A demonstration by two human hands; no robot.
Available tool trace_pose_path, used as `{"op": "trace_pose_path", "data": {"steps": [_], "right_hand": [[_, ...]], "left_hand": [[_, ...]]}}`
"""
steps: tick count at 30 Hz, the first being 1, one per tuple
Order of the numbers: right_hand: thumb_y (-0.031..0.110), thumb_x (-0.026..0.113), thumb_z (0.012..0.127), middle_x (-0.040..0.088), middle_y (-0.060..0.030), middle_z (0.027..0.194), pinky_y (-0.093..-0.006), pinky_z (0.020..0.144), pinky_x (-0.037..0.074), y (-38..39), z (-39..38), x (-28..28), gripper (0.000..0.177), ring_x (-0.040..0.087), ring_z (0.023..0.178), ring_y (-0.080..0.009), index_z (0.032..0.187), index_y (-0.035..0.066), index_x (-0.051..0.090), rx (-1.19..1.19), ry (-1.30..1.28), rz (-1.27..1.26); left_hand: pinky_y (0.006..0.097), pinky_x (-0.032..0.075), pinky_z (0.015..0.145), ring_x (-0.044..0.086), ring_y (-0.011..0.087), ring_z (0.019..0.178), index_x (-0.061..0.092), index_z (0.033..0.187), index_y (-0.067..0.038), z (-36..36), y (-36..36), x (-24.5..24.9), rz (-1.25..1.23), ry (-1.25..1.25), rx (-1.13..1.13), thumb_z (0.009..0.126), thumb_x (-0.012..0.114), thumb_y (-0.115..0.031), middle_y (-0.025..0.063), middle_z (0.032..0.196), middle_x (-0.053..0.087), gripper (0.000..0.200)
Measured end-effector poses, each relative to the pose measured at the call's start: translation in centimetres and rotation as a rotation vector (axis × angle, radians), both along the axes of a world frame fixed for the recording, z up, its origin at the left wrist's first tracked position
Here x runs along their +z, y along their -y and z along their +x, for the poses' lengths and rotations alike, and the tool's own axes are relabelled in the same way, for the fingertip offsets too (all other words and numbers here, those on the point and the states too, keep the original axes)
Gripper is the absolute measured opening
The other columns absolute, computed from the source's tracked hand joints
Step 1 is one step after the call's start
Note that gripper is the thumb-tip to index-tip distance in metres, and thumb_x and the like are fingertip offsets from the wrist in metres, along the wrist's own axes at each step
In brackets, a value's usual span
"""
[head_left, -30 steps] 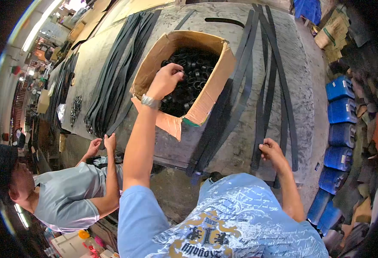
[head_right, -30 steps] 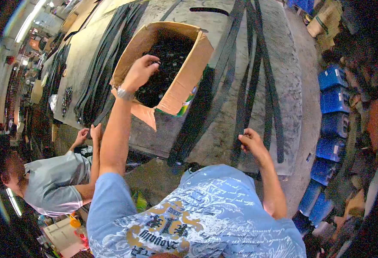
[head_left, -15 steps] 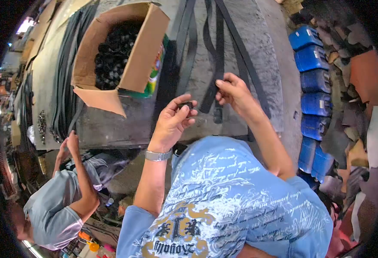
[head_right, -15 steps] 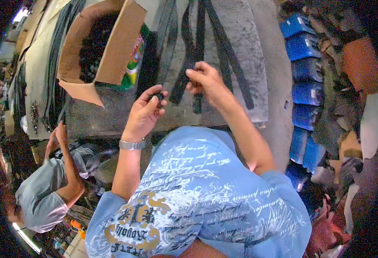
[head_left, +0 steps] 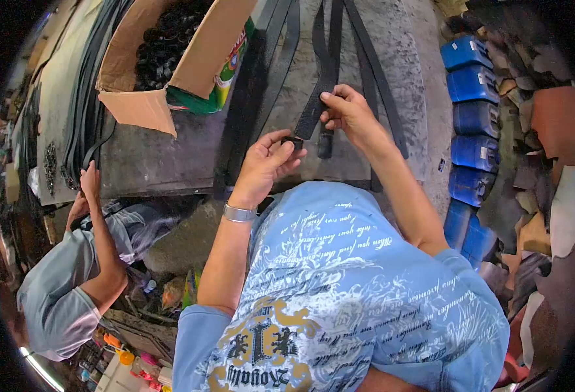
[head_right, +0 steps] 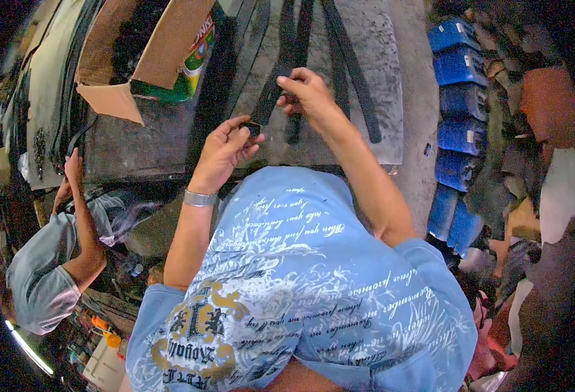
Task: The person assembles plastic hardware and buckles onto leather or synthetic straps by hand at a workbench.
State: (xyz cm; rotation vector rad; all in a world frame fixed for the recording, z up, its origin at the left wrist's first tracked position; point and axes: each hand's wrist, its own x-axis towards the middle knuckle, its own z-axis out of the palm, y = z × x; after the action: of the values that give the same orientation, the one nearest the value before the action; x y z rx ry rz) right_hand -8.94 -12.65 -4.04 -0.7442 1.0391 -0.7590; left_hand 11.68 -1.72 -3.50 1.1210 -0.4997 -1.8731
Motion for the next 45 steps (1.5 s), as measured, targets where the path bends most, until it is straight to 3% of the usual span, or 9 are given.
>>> {"op": "trace_pose_path", "data": {"steps": [11, 14, 17, 23, 26, 30, 39, 42, 45], "right_hand": [[0.020, 0.069, 0.087, 0.059, -0.0073, 0.081, -0.0280, 0.052, 0.051, -0.2, 0.1, -2.2, 0.026, 0.062, 0.063, -0.0147, 0.097, 0.005, 0.050, -0.030, -0.114, -0.041], [0.019, 0.070, 0.087, 0.060, -0.0082, 0.080, -0.0285, 0.050, 0.050, -0.3, 0.4, -2.3, 0.027, 0.062, 0.061, -0.0151, 0.097, 0.004, 0.050, -0.027, -0.161, -0.030], [0.025, 0.071, 0.086, 0.058, -0.0001, 0.077, -0.0238, 0.052, 0.047, -0.4, 0.4, -2.1, 0.025, 0.061, 0.063, -0.0099, 0.092, 0.010, 0.052, 0.090, -0.193, -0.046], [0.028, 0.067, 0.089, 0.058, 0.0015, 0.076, -0.0218, 0.051, 0.039, -0.5, 0.6, -3.5, 0.021, 0.058, 0.062, -0.0087, 0.090, 0.011, 0.055, 0.263, -0.212, -0.061], [0.034, 0.060, 0.093, 0.057, 0.0025, 0.075, -0.0210, 0.052, 0.037, -0.5, 0.5, -3.5, 0.023, 0.058, 0.065, -0.0076, 0.093, 0.011, 0.057, 0.165, -0.080, 0.044], [0.038, 0.055, 0.095, 0.057, 0.0033, 0.076, -0.0200, 0.055, 0.038, -0.4, 0.0, -4.3, 0.026, 0.058, 0.069, -0.0069, 0.097, 0.012, 0.061, 0.175, -0.116, 0.007], [0.031, 0.062, 0.092, 0.058, 0.0021, 0.075, -0.0236, 0.053, 0.038, 0.6, 0.5, -5.0, 0.019, 0.057, 0.063, -0.0102, 0.088, 0.013, 0.057, 0.070, -0.057, 0.086], [0.029, 0.063, 0.091, 0.058, 0.0024, 0.074, -0.0243, 0.052, 0.037, 0.6, 0.6, -5.0, 0.017, 0.057, 0.060, -0.0108, 0.088, 0.013, 0.057, 0.137, -0.084, 0.080], [0.029, 0.063, 0.091, 0.059, 0.0023, 0.074, -0.0254, 0.053, 0.037, 0.3, 0.7, -5.5, 0.018, 0.058, 0.060, -0.0112, 0.087, 0.013, 0.057, 0.138, -0.099, 0.063]], "left_hand": [[0.0257, 0.055, 0.080, 0.067, 0.0160, 0.094, 0.051, 0.128, 0.005, -1.9, 0.3, -1.5, -0.157, 0.236, -0.144, 0.094, 0.063, -0.020, 0.0117, 0.112, 0.064, 0.044], [0.0258, 0.055, 0.079, 0.066, 0.0144, 0.093, 0.053, 0.124, 0.005, -2.7, 0.4, -0.9, -0.055, 0.204, -0.074, 0.095, 0.061, -0.021, 0.0110, 0.111, 0.064, 0.040], [0.0267, 0.055, 0.078, 0.066, 0.0145, 0.092, 0.054, 0.121, 0.005, -3.1, 0.9, -1.7, 0.009, 0.241, -0.024, 0.096, 0.060, -0.021, 0.0105, 0.111, 0.064, 0.036], [0.0271, 0.053, 0.079, 0.065, 0.0139, 0.090, 0.053, 0.121, 0.006, -3.3, 3.7, -6.1, -0.139, 0.360, 0.011, 0.096, 0.059, -0.020, 0.0098, 0.111, 0.065, 0.036], [0.0262, 0.052, 0.080, 0.064, 0.0131, 0.093, 0.051, 0.125, 0.007, -3.5, 4.9, -4.9, -0.122, 0.357, 0.022, 0.096, 0.059, -0.019, 0.0104, 0.112, 0.064, 0.040], [0.0258, 0.051, 0.084, 0.063, 0.0146, 0.099, 0.043, 0.134, 0.007, -3.4, 5.1, -4.2, -0.132, 0.143, -0.053, 0.091, 0.062, -0.006, 0.0126, 0.116, 0.063, 0.048], [0.0269, 0.051, 0.086, 0.064, 0.0176, 0.102, 0.045, 0.132, 0.004, -3.3, 4.6, -6.2, -0.084, 0.123, -0.105, 0.088, 0.061, 0.003, 0.0118, 0.116, 0.064, 0.046], [0.0271, 0.050, 0.090, 0.065, 0.0163, 0.100, 0.046, 0.129, 0.009, -3.5, 4.6, -6.3, -0.086, 0.097, -0.049, 0.088, 0.057, 0.006, 0.0130, 0.112, 0.065, 0.042], [0.0274, 0.050, 0.089, 0.065, 0.0163, 0.098, 0.049, 0.128, 0.009, -3.4, 4.5, -5.5, -0.069, 0.204, -0.047, 0.088, 0.057, 0.005, 0.0127, 0.111, 0.066, 0.041]]}}
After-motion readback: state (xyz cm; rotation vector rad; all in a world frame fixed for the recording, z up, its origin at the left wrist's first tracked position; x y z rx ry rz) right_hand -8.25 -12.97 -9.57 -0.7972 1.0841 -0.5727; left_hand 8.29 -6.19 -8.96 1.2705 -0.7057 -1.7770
